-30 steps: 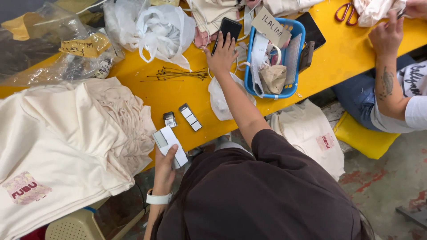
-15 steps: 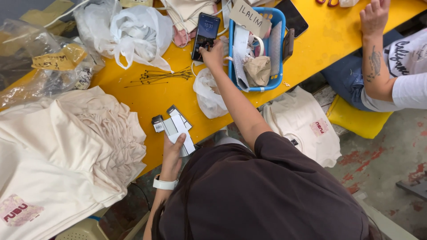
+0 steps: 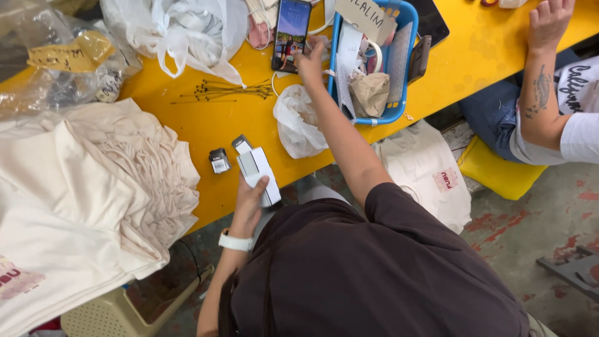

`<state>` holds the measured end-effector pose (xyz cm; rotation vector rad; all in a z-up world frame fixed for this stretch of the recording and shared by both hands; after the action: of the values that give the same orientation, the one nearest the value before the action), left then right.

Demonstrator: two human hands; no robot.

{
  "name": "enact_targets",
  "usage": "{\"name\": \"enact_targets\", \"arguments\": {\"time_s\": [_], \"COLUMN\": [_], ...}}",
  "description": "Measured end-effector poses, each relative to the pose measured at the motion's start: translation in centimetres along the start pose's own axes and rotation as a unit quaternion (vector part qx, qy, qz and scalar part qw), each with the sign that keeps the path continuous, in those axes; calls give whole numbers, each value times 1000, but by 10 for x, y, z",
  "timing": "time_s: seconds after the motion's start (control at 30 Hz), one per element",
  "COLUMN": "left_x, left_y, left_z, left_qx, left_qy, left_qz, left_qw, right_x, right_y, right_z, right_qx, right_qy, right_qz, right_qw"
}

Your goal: The person attaches tags to a stack of cream-colored t-shirts on a yellow table. They pick up a tag, thread a black plastic fastener through the tag and the shirt's collar, and then place the tagged shirt onto a separate pile. This process is repeated for multiple shirts.

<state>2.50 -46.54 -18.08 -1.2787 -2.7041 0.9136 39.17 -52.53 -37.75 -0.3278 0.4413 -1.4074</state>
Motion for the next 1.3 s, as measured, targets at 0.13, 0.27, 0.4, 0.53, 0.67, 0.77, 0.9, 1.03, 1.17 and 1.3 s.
{"name": "enact_targets", "arguments": {"time_s": [0.13,0.27,0.4,0.53,0.67,0.77,0.9,1.03,1.17,1.3], "left_x": [-1,-15,-30,-63,-51,-43,-23,-37,-63,-73], "left_y": [28,40,42,12,20,10,-5,-6,-28,-36], "left_z": [12,-15,-42,-74,-22,0,10,-46,-99,-100], "left_qx": [-61,-170,-285,-300,-257,-226,-206,-276,-273,-283], "left_qy": [-113,-146,-32,-33,-63,-75,10,109,257,308], "left_qz": [2,45,76,107,139,152,169,184,159,154], "left_qw": [992,974,955,947,954,959,964,937,913,895], "right_x": [20,15,30,34,35,43,49,51,51,43], "right_y": [-33,-163,-271,-308,-315,-319,-338,-346,-363,-359], "right_z": [5,72,106,129,123,107,96,114,162,169], "right_qx": [-13,199,205,260,286,279,265,305,369,295], "right_qy": [-21,31,72,-26,-95,-117,-139,-127,-180,-264], "right_qz": [-42,87,182,266,289,300,336,307,204,263], "right_qw": [999,976,959,928,909,905,893,893,889,880]}}
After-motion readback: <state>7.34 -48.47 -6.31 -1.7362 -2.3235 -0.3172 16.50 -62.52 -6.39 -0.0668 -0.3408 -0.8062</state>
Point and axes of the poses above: each hand's wrist, its own y-axis towards the middle knuckle, its own x-axis out of the back of the hand, z = x × y, the point moved 3 cm from there along y, towards the middle knuckle, and after that the axes turned 13 degrees about -x, right-handed, at the moved point
